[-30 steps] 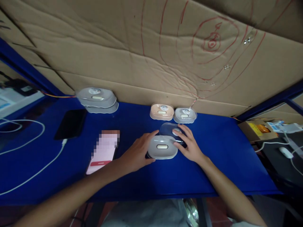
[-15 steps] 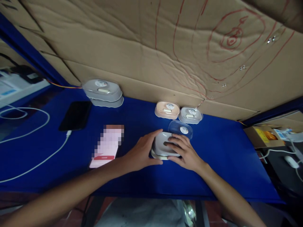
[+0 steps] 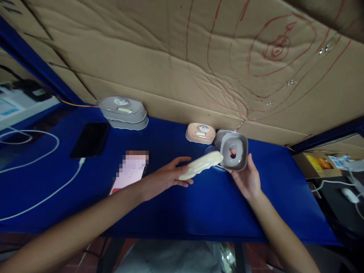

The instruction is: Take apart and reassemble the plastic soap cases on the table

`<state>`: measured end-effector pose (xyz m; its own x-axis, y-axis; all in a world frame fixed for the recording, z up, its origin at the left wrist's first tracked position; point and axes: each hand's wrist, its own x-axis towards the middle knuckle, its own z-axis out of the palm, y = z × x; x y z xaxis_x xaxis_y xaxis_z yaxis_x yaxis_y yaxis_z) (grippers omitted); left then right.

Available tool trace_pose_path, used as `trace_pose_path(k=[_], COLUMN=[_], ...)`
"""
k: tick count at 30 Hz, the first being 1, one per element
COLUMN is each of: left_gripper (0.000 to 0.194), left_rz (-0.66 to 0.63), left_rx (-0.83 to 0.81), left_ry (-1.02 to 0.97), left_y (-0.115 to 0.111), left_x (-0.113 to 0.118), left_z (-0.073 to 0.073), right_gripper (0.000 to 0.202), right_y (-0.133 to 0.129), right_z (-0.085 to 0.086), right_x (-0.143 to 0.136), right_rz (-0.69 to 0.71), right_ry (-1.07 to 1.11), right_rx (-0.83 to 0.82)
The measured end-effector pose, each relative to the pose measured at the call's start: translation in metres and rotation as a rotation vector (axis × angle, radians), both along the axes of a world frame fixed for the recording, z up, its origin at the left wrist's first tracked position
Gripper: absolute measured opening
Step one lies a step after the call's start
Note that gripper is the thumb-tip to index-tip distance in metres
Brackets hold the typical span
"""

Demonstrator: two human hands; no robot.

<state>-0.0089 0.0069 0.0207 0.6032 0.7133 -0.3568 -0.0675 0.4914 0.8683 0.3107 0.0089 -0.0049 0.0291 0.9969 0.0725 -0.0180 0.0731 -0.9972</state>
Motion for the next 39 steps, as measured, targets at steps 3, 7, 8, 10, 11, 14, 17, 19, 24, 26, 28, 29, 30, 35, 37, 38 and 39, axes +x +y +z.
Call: trace_pose_path(k=[3,7,8,10,11,14,17,19,24,26,28,29,30,35,37,38,39], left_gripper=[0.103,0.100,0.100,0.103,0.105,0.112,0.119,0.112,0.068,0.055,0.044,0.040,0.036,0.037,0.041,0.042,0.044], left_rz=[0.055,0.110,0.116,0.125,0.132,0.126,0.104,0.130,0.193,0.199,0.224,0.238,0.249,0.242,0.217,0.203,0.188], left_rx=[0.303,0.421,0.382,0.304,0.276,0.186,0.027,-0.106,-0.310,-0.319,-0.322,-0.328,-0.335,-0.332,-0.304,-0.290,-0.281], left_ry=[0.195,0.161,0.119,0.054,0.028,-0.061,-0.103,-0.116,-0.203,-0.241,-0.247,-0.240,-0.229,-0.211,-0.242,-0.258,-0.273], left_y=[-0.009,-0.016,-0.015,-0.013,-0.012,-0.011,-0.012,-0.012,-0.008,-0.006,-0.004,-0.003,-0.002,-0.004,-0.006,-0.008,-0.009], left_x=[0.003,0.008,0.009,0.010,0.010,0.009,0.008,0.007,0.009,0.009,0.008,0.007,0.006,0.003,0.004,0.005,0.005], left_z=[-0.009,-0.016,-0.017,-0.019,-0.020,-0.017,-0.010,-0.006,-0.010,-0.013,-0.015,-0.014,-0.013,-0.010,-0.012,-0.014,-0.015], right_gripper=[0.062,0.049,0.051,0.055,0.055,0.053,0.052,0.052,0.054,0.061,0.065,0.065,0.064,0.055,0.053,0.052,0.052], right_y=[-0.012,-0.035,-0.038,-0.040,-0.040,-0.036,-0.035,-0.036,-0.035,-0.027,-0.015,-0.009,-0.003,0.004,-0.006,-0.012,-0.019], right_z=[0.003,0.009,0.010,0.008,0.006,0.000,0.000,0.002,0.001,-0.003,-0.006,-0.008,-0.010,-0.013,-0.013,-0.013,-0.013], right_x=[-0.005,-0.024,-0.029,-0.038,-0.041,-0.043,-0.042,-0.041,-0.039,-0.031,-0.016,-0.008,-0.001,0.012,0.001,-0.006,-0.014], right_rz=[0.070,0.333,0.389,0.426,0.417,0.421,0.494,0.535,0.608,0.568,0.435,0.354,0.284,0.136,0.104,0.109,0.131], right_ry=[-0.266,-0.648,-0.725,-0.873,-0.936,-1.060,-1.144,-1.188,-1.184,-1.130,-1.117,-1.139,-1.171,-1.095,-0.891,-0.797,-0.732], right_rx=[0.148,0.476,0.546,0.639,0.658,0.649,0.659,0.689,0.733,0.689,0.620,0.576,0.529,0.379,0.365,0.358,0.353])
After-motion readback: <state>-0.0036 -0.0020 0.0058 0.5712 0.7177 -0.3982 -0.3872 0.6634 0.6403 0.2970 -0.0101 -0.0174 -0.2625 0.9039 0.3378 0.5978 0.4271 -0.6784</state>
